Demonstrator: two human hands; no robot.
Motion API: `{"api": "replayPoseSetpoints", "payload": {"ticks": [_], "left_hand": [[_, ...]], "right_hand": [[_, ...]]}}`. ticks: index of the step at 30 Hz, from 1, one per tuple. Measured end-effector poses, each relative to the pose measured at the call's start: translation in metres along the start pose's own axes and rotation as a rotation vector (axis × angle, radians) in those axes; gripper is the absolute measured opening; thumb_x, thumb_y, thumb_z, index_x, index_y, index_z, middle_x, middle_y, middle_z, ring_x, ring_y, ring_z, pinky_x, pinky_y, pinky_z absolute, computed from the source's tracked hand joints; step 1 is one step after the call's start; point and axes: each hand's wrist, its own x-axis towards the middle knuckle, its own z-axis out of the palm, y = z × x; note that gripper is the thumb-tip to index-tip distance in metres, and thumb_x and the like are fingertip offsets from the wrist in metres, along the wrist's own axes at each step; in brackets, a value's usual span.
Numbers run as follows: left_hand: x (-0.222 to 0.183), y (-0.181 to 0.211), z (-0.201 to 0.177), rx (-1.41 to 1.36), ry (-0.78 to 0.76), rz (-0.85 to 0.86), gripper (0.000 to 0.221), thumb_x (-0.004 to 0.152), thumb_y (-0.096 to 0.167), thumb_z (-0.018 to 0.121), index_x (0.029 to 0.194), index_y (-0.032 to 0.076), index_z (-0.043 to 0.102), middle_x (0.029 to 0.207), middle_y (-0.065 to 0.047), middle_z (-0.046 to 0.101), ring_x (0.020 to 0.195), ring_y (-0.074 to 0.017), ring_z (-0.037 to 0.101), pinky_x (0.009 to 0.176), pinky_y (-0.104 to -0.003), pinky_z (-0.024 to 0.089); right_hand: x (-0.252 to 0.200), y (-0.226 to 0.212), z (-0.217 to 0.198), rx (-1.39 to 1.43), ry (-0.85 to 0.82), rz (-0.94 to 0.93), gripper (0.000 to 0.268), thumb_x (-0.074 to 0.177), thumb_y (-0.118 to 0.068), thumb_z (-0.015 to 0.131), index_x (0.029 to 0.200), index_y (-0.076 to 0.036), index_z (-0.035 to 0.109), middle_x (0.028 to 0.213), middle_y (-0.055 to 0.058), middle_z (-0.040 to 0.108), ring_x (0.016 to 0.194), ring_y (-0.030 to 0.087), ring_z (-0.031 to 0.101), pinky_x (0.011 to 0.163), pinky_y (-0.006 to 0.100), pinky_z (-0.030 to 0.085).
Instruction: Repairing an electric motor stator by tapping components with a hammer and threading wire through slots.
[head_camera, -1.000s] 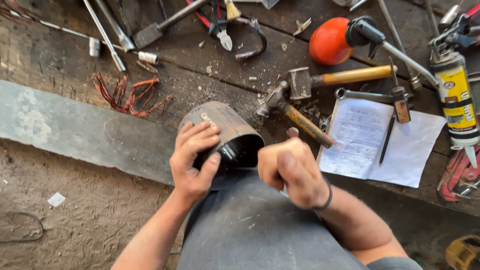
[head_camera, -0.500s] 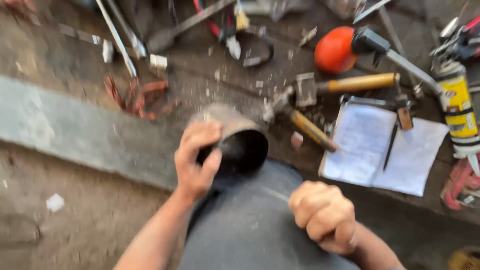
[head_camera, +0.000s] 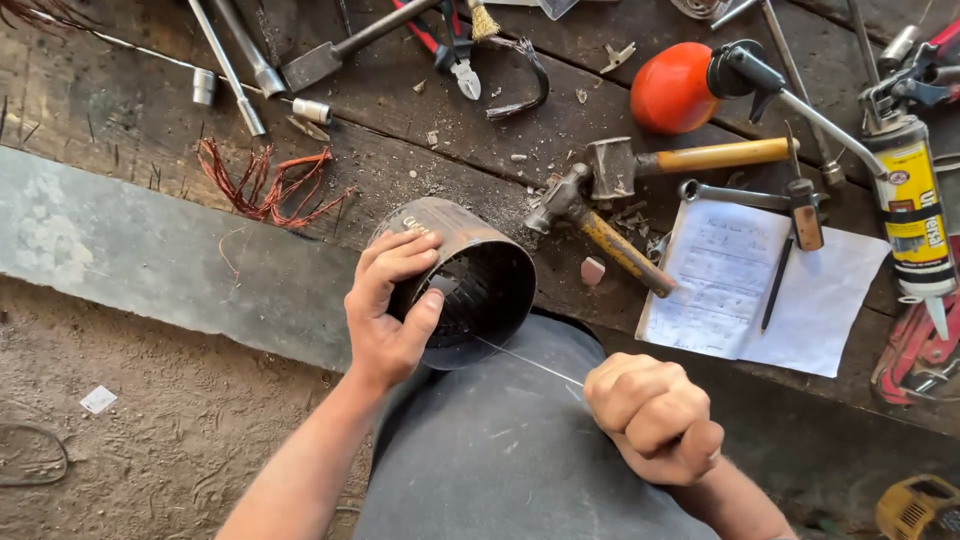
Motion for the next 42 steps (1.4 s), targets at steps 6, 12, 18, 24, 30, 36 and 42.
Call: {"api": "replayPoseSetpoints", "payload": {"ticks": [6, 12, 18, 24, 30, 36, 42], "left_hand": [[-0.001, -0.001, -0.001, -0.001, -0.001, -0.003, 0.025, 0.093, 0.019, 0.064, 0.116, 0.012, 0.065, 0.130, -0.010, 0.070, 0.134, -0.0264, 0.058, 0.126, -0.050, 0.037], [-0.001, -0.002, -0.001, 0.002, 0.002, 0.003, 0.025, 0.092, 0.019, 0.065, 0.116, 0.011, 0.065, 0.130, -0.011, 0.070, 0.132, -0.0274, 0.059, 0.125, -0.049, 0.039], [-0.001, -0.002, 0.000, -0.001, 0.010, 0.014, 0.025, 0.093, 0.022, 0.065, 0.116, 0.011, 0.066, 0.129, -0.011, 0.070, 0.132, -0.0268, 0.059, 0.124, -0.048, 0.039], [-0.001, -0.002, 0.000, 0.009, 0.008, 0.010, 0.025, 0.093, 0.021, 0.065, 0.116, 0.011, 0.066, 0.129, -0.011, 0.070, 0.132, -0.0271, 0.059, 0.125, -0.048, 0.038], [-0.002, -0.001, 0.001, 0.012, 0.018, 0.003, 0.026, 0.092, 0.021, 0.065, 0.116, 0.011, 0.066, 0.129, -0.010, 0.070, 0.133, -0.0272, 0.059, 0.125, -0.048, 0.039], [-0.001, -0.001, 0.000, 0.011, 0.012, 0.010, 0.026, 0.093, 0.022, 0.065, 0.116, 0.011, 0.066, 0.130, -0.011, 0.070, 0.132, -0.0272, 0.059, 0.125, -0.049, 0.038], [-0.001, -0.001, 0.000, 0.012, 0.016, 0.014, 0.025, 0.092, 0.020, 0.065, 0.116, 0.011, 0.066, 0.129, -0.011, 0.070, 0.132, -0.0278, 0.059, 0.124, -0.049, 0.040]], "right_hand": [[0.006, -0.002, 0.000, 0.015, -0.067, -0.062, 0.070, 0.119, -0.044, 0.034, 0.057, -0.011, 0.039, 0.055, 0.003, 0.039, 0.039, 0.016, 0.022, 0.042, 0.032, 0.016], [0.004, -0.003, -0.005, 0.011, -0.163, -0.103, 0.071, 0.120, -0.041, 0.033, 0.056, -0.011, 0.040, 0.055, 0.003, 0.040, 0.039, 0.017, 0.025, 0.042, 0.032, 0.019], [0.006, -0.003, -0.006, 0.014, -0.189, -0.097, 0.071, 0.121, -0.041, 0.032, 0.057, -0.011, 0.040, 0.055, 0.003, 0.041, 0.039, 0.017, 0.024, 0.042, 0.032, 0.018], [0.009, -0.005, -0.008, 0.022, -0.207, -0.100, 0.070, 0.121, -0.040, 0.032, 0.057, -0.011, 0.041, 0.055, 0.002, 0.042, 0.039, 0.016, 0.025, 0.041, 0.032, 0.019], [0.008, -0.006, -0.011, 0.014, -0.223, -0.075, 0.074, 0.121, -0.049, 0.029, 0.059, -0.012, 0.041, 0.056, 0.003, 0.044, 0.039, 0.017, 0.029, 0.042, 0.033, 0.022], [0.015, -0.004, -0.007, 0.052, -0.230, -0.087, 0.074, 0.121, -0.045, 0.032, 0.057, -0.010, 0.042, 0.055, 0.004, 0.042, 0.039, 0.017, 0.025, 0.042, 0.033, 0.018], [0.017, -0.005, -0.006, 0.055, -0.246, -0.082, 0.074, 0.122, -0.044, 0.033, 0.057, -0.010, 0.042, 0.055, 0.003, 0.042, 0.038, 0.017, 0.026, 0.042, 0.033, 0.019]]}}
